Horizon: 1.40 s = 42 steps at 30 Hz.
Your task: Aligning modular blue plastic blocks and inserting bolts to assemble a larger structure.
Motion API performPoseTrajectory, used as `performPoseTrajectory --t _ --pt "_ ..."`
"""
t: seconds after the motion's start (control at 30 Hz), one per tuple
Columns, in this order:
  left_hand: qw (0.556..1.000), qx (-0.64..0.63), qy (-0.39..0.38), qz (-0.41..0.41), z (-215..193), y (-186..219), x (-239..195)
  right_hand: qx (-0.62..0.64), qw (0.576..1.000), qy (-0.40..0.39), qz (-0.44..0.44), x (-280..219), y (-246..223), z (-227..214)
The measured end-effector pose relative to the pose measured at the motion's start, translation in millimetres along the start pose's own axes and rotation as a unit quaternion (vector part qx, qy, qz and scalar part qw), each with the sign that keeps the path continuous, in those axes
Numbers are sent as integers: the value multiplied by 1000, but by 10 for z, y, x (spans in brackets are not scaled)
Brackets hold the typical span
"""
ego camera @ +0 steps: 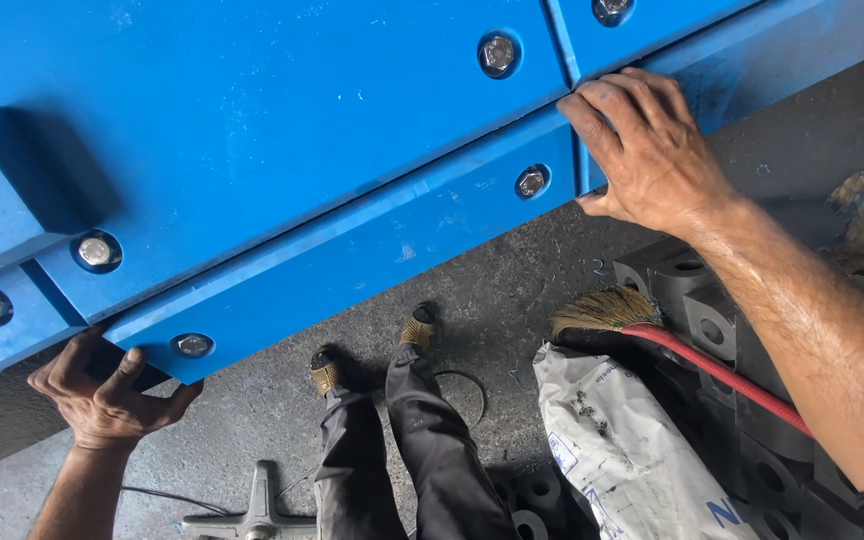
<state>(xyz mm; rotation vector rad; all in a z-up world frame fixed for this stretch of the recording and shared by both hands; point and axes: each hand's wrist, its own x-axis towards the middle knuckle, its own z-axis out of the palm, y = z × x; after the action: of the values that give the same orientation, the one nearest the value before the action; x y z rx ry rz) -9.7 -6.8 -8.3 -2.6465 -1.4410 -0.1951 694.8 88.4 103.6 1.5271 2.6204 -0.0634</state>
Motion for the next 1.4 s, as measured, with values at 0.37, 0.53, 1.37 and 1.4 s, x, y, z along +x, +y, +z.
performPoseTrajectory --t 0.37,0.53,1.37,1.4 --pt "1000 -6 5 5 31 -14 -44 0 1000 11 12 -41 39 112" --pt "1000 -13 18 8 -65 51 84 64 996 58 28 -76 78 268" --pt "1000 -12 4 2 15 16 -16 -24 995 95 -28 -48 94 289" --pt "1000 -10 8 4 17 10 -22 -41 995 89 -30 -38 78 266"
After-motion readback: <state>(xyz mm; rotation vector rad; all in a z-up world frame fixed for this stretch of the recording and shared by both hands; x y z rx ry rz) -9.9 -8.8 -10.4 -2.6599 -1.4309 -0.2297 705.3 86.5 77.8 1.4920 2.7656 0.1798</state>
